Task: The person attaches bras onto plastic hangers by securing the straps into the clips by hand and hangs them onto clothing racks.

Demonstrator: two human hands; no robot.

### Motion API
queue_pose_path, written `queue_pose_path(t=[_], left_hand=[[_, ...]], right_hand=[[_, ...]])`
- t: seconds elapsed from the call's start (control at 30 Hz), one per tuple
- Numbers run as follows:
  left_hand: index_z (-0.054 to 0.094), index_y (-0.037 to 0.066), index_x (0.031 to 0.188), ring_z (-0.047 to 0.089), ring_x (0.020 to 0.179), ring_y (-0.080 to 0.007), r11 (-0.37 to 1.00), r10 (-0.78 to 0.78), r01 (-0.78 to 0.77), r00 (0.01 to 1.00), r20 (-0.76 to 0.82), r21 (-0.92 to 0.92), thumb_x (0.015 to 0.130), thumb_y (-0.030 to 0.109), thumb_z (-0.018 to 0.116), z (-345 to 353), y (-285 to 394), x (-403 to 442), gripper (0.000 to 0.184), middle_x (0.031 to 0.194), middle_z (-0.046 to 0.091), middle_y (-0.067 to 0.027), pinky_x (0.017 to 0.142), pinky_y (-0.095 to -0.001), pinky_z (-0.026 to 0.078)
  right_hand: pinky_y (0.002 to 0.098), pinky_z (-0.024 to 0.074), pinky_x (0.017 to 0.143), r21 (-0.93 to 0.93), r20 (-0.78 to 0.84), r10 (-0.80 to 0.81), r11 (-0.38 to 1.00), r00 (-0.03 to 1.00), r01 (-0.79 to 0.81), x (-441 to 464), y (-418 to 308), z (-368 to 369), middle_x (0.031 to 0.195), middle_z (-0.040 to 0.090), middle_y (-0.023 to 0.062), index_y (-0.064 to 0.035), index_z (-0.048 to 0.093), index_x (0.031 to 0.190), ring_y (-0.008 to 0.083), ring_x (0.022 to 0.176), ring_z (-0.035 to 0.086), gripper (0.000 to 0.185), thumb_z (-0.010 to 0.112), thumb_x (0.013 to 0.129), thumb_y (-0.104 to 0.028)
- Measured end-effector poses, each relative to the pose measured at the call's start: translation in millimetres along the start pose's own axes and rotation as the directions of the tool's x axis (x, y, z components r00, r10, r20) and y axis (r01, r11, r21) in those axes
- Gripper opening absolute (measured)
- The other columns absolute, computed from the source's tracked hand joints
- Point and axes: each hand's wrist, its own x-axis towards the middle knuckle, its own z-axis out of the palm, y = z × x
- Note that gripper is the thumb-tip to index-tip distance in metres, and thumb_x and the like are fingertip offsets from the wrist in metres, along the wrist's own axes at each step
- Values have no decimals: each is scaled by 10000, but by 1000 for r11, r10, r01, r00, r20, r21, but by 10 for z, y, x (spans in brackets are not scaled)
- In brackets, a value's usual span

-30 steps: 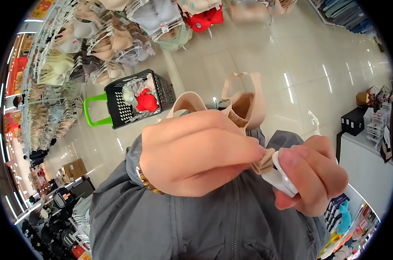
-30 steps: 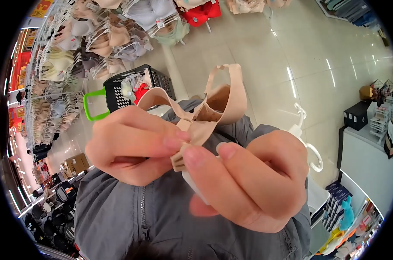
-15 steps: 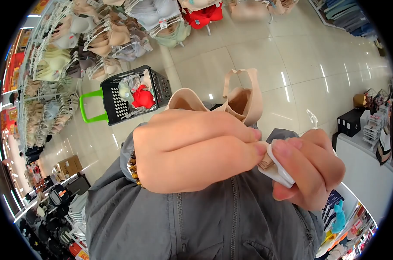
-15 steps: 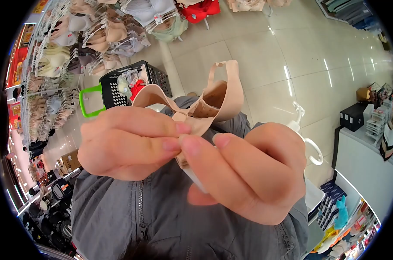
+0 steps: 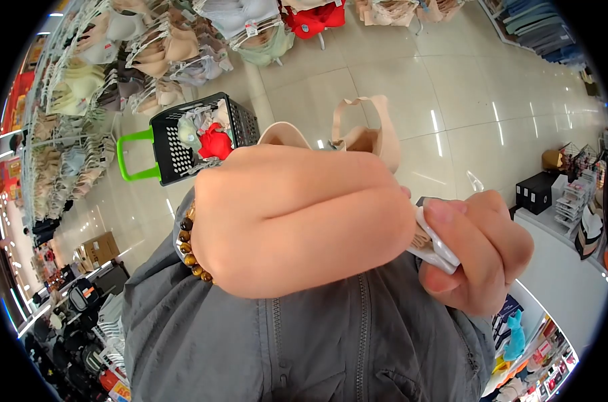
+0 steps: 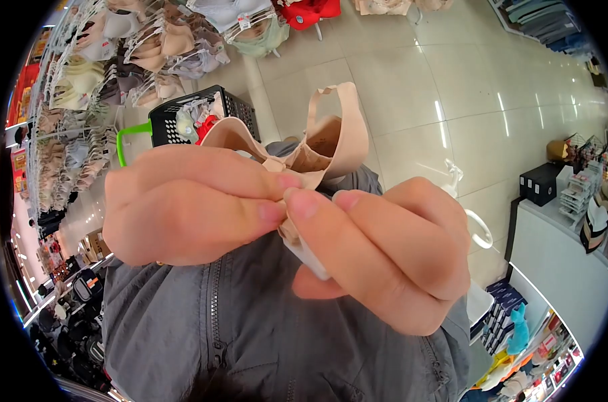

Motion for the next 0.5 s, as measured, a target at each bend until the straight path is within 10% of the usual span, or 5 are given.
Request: queue_pose_path(t=[0.1, 0.17, 0.37, 0.43, 0.5], left_hand=[[646, -19, 814, 662, 640, -223, 998, -55, 57, 997, 45, -40, 653, -73, 761, -61, -16, 2, 205, 783, 675, -181, 529, -275, 522], [649, -34, 842, 659, 657, -232, 971, -111, 180, 924, 365, -159, 641, -74, 775, -153, -39, 127, 241, 778, 674, -174, 543, -290, 511], [642, -77, 909, 646, 653, -226, 933, -149, 212, 963, 224, -292, 610, -91, 733, -95, -28, 177, 313, 811, 680, -155, 571, -284, 508], [643, -75, 916, 646, 659, -221, 935, -143, 201, 968, 208, -293, 607, -93, 728, -65, -25, 162, 322, 816, 683, -154, 571, -282, 508], [644, -73, 923, 647, 665, -216, 937, -141, 195, 970, 196, -290, 603, -95, 722, -47, -15, 139, 330, 821, 685, -154, 571, -280, 508]], right_hand=[[245, 300, 351, -21, -20, 42, 999, 999, -42, 23, -40, 7, 819, 576, 155, 97, 591, 923, 143, 554, 477, 476, 447, 983, -353], [243, 298, 351, -26, -24, 93, 995, 995, -94, 21, -63, -2, 811, 573, 156, 96, 589, 928, 141, 545, 472, 487, 426, 990, -359], [230, 310, 386, 3, -22, 154, 988, 988, -154, -54, -91, -53, 761, 549, 141, 77, 586, 941, 129, 525, 456, 510, 431, 977, -409], [227, 368, 403, 199, -37, 283, 942, 959, -270, -106, -105, -91, 878, 623, 131, 38, 637, 986, 165, 547, 563, 436, 740, 758, -319], [235, 373, 405, 240, -52, 297, 930, 953, -277, -127, -106, -69, 877, 624, 136, 38, 623, 999, 171, 535, 559, 447, 760, 742, -301]])
